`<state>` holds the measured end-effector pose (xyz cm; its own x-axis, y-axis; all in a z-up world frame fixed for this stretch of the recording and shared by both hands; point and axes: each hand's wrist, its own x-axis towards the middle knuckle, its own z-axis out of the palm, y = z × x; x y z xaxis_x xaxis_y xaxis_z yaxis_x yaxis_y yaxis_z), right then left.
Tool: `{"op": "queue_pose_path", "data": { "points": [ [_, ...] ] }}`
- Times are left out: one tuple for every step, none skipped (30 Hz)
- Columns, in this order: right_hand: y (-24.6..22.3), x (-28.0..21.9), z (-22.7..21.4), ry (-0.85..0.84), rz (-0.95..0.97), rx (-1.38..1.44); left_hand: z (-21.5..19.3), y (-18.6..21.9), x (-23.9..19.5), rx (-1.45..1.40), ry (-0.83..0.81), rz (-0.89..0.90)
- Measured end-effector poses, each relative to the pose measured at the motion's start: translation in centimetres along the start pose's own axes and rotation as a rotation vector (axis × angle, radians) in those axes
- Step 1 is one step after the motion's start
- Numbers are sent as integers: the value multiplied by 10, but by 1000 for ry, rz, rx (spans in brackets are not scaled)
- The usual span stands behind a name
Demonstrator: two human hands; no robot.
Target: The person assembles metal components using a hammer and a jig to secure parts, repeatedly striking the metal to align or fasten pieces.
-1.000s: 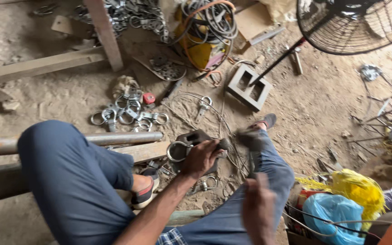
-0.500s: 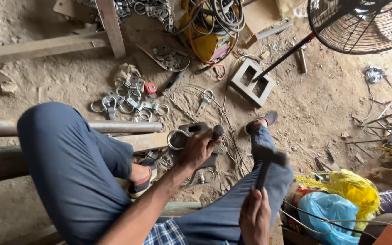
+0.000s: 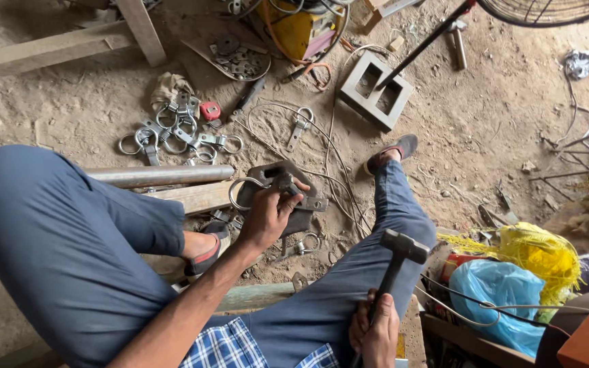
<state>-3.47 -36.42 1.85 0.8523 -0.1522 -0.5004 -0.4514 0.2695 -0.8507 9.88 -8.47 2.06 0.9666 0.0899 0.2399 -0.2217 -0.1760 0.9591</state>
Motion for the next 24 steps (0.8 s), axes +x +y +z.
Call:
{"op": "queue_pose_path", "data": {
  "points": [
    [-1,-1,2,15,14,-11,2,4,-1,-3,-5,-2],
    [-1,-3,4,30,28,-22,3,6,-2,-6,-10,-3],
    [-2,-4,7,41,36,-27,3,7,-3,-10,-17,2],
    [-3,-6,10,51,44,-32,4,8,-3,-15,-25,8],
    [-5,-7,12,61,52,-36,4,7,-4,-20,-32,14],
    [-7,-8,13,65,49,-36,5,6,-5,-23,-42,15],
    [-8,-9,14,69,45,-34,5,5,-5,-25,-53,16],
    [-8,-9,14,72,42,-33,5,4,-6,-27,-63,17],
    [-8,-9,14,67,33,-37,6,2,-6,3,-76,-25],
    [-7,-10,13,61,25,-41,6,0,-7,33,-88,-67],
    [-5,-10,11,55,16,-47,7,-1,-8,62,-99,-109],
    [-2,-11,10,56,6,-30,7,-3,-9,71,-88,-41],
    [1,-13,9,57,-6,-14,7,-5,-10,78,-76,30],
    [3,-14,8,58,-19,2,7,-6,-11,85,-64,101],
    [2,-14,7,-110,-69,174,9,-8,-10,95,-92,100],
    [-1,-16,7,-280,-115,344,9,-9,-9,106,-119,99],
    [-5,-16,11,-455,-155,519,8,-10,-7,124,-148,96],
    [-11,-15,16,-497,-188,550,9,-12,-3,152,-132,118],
    [-17,-18,22,-535,-216,586,9,-14,0,183,-121,136],
    [-25,-19,29,-573,-245,622,8,-17,2,215,-109,153],
    [-34,-21,35,-439,-179,545,6,-19,3,234,-126,172],
    [-45,-19,41,-306,-112,467,4,-22,6,254,-143,191],
    [-57,-18,46,-171,-44,381,6,-24,7,265,-158,209],
    [-67,-17,51,-160,-66,326,8,-25,8,265,-200,189]
  ]
}}
